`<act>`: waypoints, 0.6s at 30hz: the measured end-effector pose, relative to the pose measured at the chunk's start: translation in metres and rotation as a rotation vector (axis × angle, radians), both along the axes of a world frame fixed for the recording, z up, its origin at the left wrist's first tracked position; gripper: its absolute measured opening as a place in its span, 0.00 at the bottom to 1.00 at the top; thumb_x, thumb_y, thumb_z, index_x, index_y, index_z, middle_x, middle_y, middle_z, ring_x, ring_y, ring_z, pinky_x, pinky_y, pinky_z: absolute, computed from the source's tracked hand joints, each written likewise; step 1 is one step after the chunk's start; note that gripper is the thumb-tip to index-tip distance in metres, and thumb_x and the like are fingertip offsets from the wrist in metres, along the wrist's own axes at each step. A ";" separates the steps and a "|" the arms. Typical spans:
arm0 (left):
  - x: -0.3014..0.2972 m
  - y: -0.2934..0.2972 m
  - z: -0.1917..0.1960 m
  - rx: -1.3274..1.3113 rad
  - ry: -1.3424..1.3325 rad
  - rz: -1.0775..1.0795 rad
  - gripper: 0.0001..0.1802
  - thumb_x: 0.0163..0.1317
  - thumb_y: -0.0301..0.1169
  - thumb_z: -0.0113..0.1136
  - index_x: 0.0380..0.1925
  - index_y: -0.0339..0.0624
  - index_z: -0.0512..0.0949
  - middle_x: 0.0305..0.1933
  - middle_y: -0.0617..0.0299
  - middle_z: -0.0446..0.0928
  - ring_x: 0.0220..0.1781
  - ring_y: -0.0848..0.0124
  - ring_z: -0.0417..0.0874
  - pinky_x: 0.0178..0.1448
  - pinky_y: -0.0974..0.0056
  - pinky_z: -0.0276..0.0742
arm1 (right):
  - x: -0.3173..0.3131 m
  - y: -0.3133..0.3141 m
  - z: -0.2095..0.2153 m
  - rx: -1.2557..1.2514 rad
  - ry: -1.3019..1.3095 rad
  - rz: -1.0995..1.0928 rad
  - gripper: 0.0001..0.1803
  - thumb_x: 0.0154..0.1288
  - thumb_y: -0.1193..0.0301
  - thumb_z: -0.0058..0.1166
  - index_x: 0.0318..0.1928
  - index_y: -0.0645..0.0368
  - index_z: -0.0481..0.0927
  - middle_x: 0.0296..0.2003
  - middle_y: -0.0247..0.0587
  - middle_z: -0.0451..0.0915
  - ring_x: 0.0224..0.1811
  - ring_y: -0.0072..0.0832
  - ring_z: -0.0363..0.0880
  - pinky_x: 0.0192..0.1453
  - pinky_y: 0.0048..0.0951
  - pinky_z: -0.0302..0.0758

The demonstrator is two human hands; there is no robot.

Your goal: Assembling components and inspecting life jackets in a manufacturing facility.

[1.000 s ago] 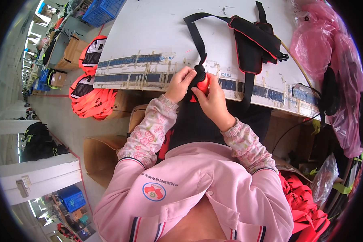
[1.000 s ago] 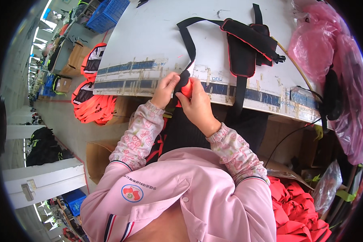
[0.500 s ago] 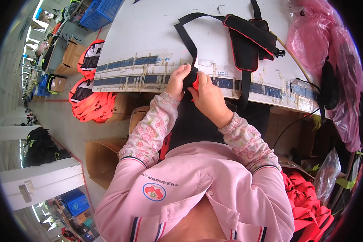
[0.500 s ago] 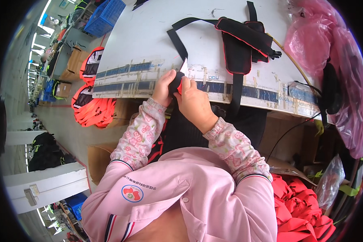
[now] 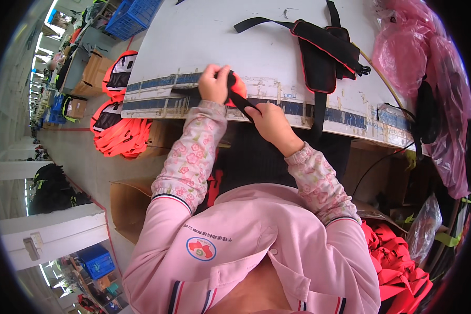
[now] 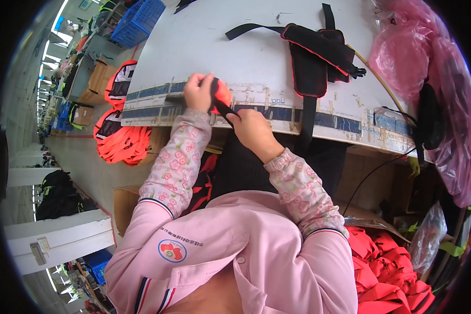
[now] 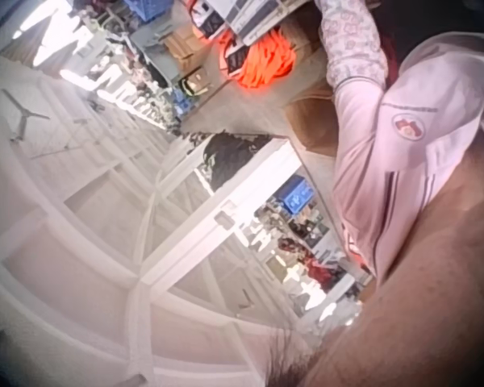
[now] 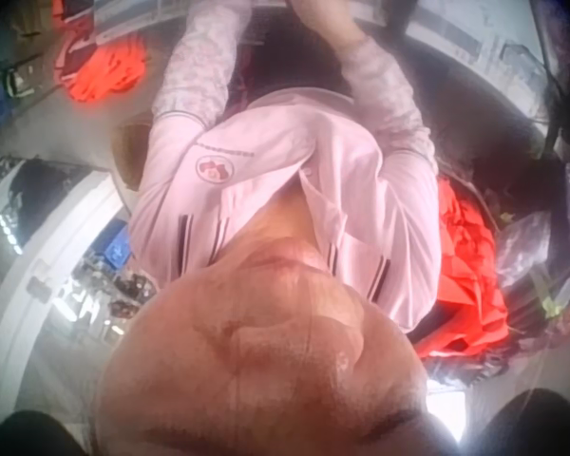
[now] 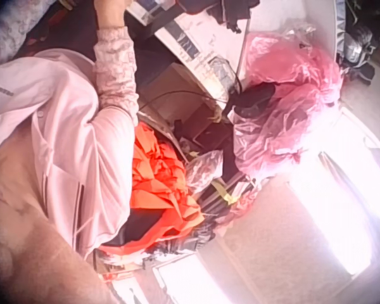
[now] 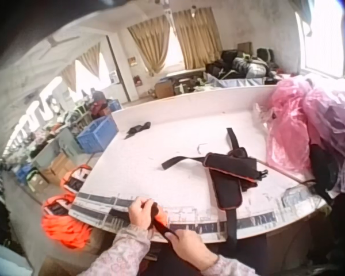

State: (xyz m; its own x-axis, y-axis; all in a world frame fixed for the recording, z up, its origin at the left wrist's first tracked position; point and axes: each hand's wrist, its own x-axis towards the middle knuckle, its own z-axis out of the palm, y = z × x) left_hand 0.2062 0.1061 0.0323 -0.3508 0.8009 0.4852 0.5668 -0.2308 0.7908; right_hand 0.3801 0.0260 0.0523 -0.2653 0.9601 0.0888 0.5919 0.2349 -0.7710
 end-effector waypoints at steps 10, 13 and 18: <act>-0.102 0.025 0.025 0.057 0.018 0.116 0.17 0.50 0.37 0.67 0.18 0.35 0.73 0.16 0.61 0.72 0.20 0.74 0.70 0.28 0.65 0.68 | -0.022 -0.041 0.057 -0.254 0.508 0.218 0.20 0.67 0.63 0.48 0.24 0.68 0.71 0.13 0.49 0.64 0.16 0.34 0.59 0.24 0.38 0.62; -0.123 0.029 0.035 0.083 -0.072 0.086 0.18 0.50 0.37 0.68 0.17 0.34 0.73 0.16 0.62 0.73 0.20 0.76 0.69 0.28 0.66 0.68 | -0.024 -0.049 0.074 -0.214 0.492 0.287 0.21 0.67 0.64 0.49 0.22 0.67 0.68 0.13 0.48 0.61 0.15 0.33 0.56 0.22 0.37 0.61; -0.131 0.029 0.051 0.093 0.004 0.121 0.18 0.52 0.37 0.66 0.16 0.34 0.73 0.14 0.65 0.71 0.19 0.77 0.67 0.26 0.67 0.67 | -0.023 -0.057 0.096 -0.237 0.483 0.325 0.21 0.66 0.65 0.50 0.21 0.67 0.67 0.13 0.51 0.63 0.14 0.41 0.57 0.20 0.38 0.60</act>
State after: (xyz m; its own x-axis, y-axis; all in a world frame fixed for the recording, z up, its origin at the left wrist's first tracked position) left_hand 0.0747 0.1349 0.0834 -0.4403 0.7044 0.5568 0.5979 -0.2326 0.7671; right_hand 0.3570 -0.0313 0.1480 -0.5303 0.8452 0.0663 0.0911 0.1345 -0.9867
